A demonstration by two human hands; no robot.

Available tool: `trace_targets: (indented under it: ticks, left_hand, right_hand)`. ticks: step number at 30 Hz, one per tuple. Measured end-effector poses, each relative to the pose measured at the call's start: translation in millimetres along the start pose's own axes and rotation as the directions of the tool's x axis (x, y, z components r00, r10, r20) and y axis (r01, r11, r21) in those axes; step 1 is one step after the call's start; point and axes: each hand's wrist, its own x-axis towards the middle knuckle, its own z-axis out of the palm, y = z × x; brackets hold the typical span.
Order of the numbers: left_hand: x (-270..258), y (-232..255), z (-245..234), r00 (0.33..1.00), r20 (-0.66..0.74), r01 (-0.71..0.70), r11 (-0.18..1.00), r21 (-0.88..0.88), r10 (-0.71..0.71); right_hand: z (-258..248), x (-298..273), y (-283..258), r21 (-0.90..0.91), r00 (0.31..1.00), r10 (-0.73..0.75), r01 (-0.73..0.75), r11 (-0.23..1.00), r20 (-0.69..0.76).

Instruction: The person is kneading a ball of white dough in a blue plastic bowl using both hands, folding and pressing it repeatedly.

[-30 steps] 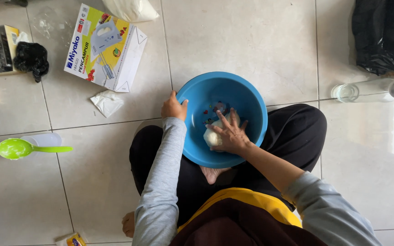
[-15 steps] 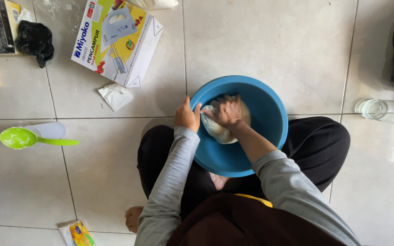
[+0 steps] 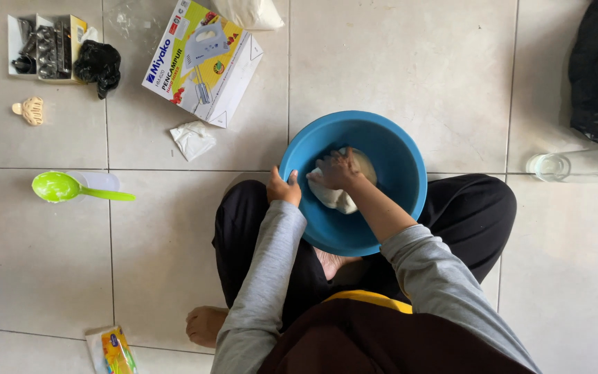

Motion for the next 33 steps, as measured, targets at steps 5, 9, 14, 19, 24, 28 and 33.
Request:
trace_targets:
  ticks: [5, 9, 14, 19, 24, 28, 33]
  left_hand:
    - [-3, -22, 20, 0.995, -0.045, 0.085, 0.986, -0.145, -0.092]
    - [-8, -23, 24, 0.993, -0.073, 0.085, 0.985, -0.15, -0.097]
    - [-21, -12, 6, 0.997, -0.02, 0.062, 0.953, -0.295, -0.071]
    - [1, -10, 4, 1.0, 0.01, -0.004, 0.964, -0.266, 0.007]
    - [23, 34, -38, 0.986, 0.028, -0.154, 0.969, -0.191, 0.162]
    - [37, 69, -52, 0.952, 0.129, -0.256, 0.952, -0.165, 0.278]
    - [38, 52, -33, 0.947, 0.222, -0.245, 0.969, 0.037, 0.231]
  right_hand:
    - [-26, -57, -31, -0.129, 0.997, 0.022, -0.013, 0.992, 0.073]
    - [-8, -107, -29, -0.236, 0.959, -0.139, 0.08, 0.968, -0.247]
    - [-25, -151, -19, -0.093, 0.992, -0.122, 0.119, 0.989, -0.027]
    - [-76, -194, -8, 0.37, 0.982, -0.003, 0.075, 0.926, -0.191]
    - [-120, -203, -5, 0.982, 0.827, 0.529, -0.155, -0.111, 0.19]
    - [-62, -162, 27, 0.757, 0.662, 0.508, -0.139, -0.638, 0.55]
    - [28, -105, 62, 0.67, 0.481, 0.518, -0.222, -0.709, 0.708]
